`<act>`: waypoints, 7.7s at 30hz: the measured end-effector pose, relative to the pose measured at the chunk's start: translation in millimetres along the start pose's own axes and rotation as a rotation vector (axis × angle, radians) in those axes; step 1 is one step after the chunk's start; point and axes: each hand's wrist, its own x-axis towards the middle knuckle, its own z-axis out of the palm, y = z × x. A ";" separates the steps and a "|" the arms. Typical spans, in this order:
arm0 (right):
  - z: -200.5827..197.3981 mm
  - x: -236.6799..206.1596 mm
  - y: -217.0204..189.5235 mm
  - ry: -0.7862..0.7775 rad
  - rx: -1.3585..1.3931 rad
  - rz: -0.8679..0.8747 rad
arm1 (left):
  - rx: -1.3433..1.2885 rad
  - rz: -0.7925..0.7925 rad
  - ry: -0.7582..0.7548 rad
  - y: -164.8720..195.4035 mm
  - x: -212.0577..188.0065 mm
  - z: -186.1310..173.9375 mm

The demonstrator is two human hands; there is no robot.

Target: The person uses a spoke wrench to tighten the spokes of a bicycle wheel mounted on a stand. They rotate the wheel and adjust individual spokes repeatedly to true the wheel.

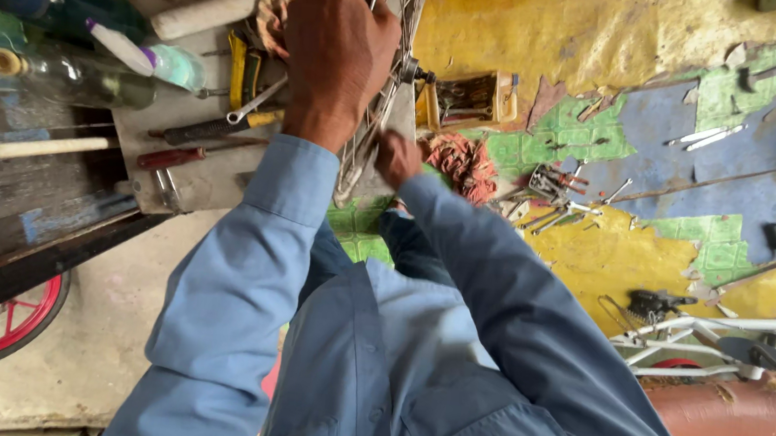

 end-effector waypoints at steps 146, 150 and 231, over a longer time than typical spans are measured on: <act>-13.9 -11.8 -15.3 0.094 0.007 0.022 | -0.075 -0.169 -0.038 -11.2 -3.5 -10.8; -20.3 2.3 -3.2 -0.065 -0.045 0.042 | -0.108 -0.150 -0.076 -15.4 -5.0 -13.3; -27.6 -16.0 -16.8 -0.096 -0.068 -0.002 | -0.092 -0.302 -0.130 -14.8 -43.7 -26.8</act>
